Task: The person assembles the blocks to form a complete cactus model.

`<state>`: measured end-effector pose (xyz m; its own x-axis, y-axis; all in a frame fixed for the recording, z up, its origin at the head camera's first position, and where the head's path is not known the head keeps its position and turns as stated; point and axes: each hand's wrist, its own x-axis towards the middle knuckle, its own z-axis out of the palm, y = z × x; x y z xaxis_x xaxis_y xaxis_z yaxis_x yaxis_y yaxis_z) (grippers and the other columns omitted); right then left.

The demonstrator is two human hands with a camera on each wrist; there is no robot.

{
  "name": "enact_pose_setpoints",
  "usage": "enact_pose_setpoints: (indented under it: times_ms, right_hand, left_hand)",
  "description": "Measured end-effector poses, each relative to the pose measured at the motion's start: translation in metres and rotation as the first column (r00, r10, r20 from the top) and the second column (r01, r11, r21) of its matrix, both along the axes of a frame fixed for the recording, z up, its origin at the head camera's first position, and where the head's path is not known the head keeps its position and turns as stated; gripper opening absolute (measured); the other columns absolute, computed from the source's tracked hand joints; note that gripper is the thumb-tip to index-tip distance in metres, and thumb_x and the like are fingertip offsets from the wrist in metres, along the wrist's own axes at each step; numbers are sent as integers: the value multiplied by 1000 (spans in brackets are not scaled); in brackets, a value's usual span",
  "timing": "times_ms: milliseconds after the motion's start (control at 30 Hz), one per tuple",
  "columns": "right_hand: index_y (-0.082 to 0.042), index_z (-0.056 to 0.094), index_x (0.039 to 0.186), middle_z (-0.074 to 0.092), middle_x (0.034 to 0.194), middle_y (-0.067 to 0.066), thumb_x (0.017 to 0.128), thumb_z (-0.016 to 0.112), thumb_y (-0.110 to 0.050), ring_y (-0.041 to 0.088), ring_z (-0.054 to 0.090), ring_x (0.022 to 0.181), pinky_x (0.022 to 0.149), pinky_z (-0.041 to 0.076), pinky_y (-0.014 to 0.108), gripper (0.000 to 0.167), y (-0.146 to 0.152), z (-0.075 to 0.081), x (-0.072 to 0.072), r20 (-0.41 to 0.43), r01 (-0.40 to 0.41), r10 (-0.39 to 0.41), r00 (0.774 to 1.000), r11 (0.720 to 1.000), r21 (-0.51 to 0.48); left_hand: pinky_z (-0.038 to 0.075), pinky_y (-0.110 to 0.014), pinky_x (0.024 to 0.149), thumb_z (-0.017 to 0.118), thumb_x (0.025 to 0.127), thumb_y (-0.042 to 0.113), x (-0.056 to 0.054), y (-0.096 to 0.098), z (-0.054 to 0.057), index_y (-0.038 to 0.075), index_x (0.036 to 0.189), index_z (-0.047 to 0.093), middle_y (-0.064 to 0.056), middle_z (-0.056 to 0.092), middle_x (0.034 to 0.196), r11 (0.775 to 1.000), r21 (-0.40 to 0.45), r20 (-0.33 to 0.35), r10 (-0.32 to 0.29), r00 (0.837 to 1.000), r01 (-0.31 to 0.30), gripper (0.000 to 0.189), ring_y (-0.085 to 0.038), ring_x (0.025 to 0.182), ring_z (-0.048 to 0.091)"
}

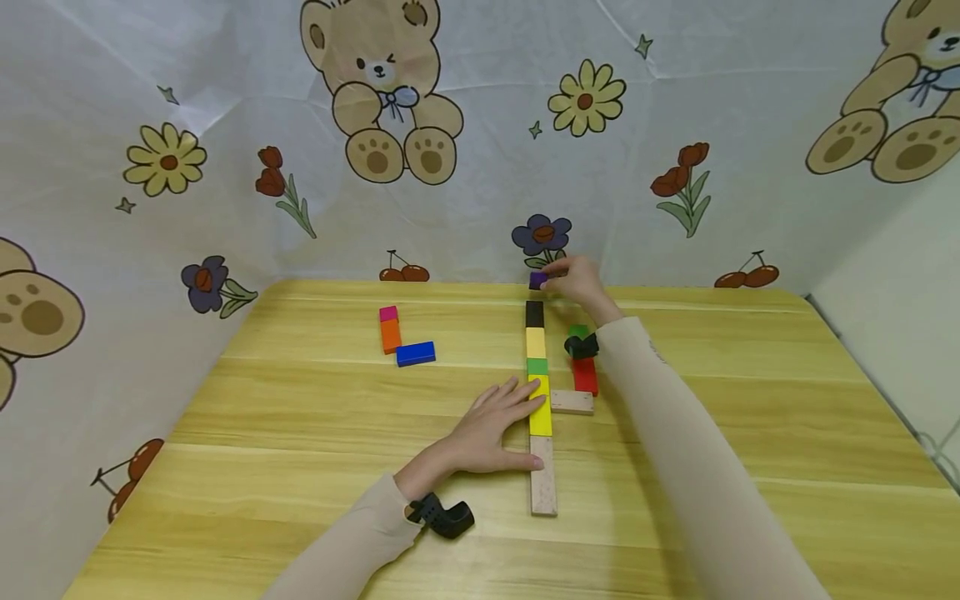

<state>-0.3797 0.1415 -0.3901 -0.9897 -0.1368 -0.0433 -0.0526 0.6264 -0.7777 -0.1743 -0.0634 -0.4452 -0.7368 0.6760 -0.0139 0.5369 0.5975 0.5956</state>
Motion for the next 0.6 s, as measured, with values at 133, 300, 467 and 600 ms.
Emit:
enact_pose_setpoints:
  times_ms: [133, 300, 467, 600]
  right_hand:
    - [-1, 66, 123, 56, 124, 20, 89, 68, -8, 32, 51, 110, 94, 47, 44, 35, -1, -6, -2, 17, -7, 7, 1000, 1000, 15]
    - [-2, 65, 124, 58, 126, 20, 90, 68, -9, 33, 52, 114, 100, 45, 46, 35, -2, -7, -2, 47, -11, 10, 999, 1000, 28]
    - [0, 65, 124, 61, 125, 22, 90, 68, -8, 34, 54, 115, 104, 44, 47, 35, -3, -9, -2, 55, -21, 18, 998, 999, 47]
    - [0, 67, 121, 63, 123, 21, 89, 69, -8, 33, 55, 113, 102, 45, 45, 34, -3, -12, -4, 46, -19, 16, 999, 998, 59]
  left_hand:
    - [4, -46, 124, 69, 85, 53, 0, 0, 1, 20, 155, 31, 5, 12, 165, 1000, -2, 2, -1, 1000, 1, 86, -24, 154, 0]
    - [4, -46, 124, 69, 85, 53, 0, 0, 1, 20, 155, 31, 5, 12, 165, 1000, -5, -4, -5, 1000, 5, 86, -24, 154, 1]
    - [4, -45, 124, 69, 85, 53, 0, 0, -1, 22, 155, 30, 6, 11, 165, 1000, -12, 2, -1, 1000, 1, 86, -22, 154, 0]
    - [4, -45, 124, 68, 85, 54, -1, -1, -1, 22, 155, 30, 7, 11, 165, 1000, -11, -1, -2, 1000, 2, 86, -22, 154, 0]
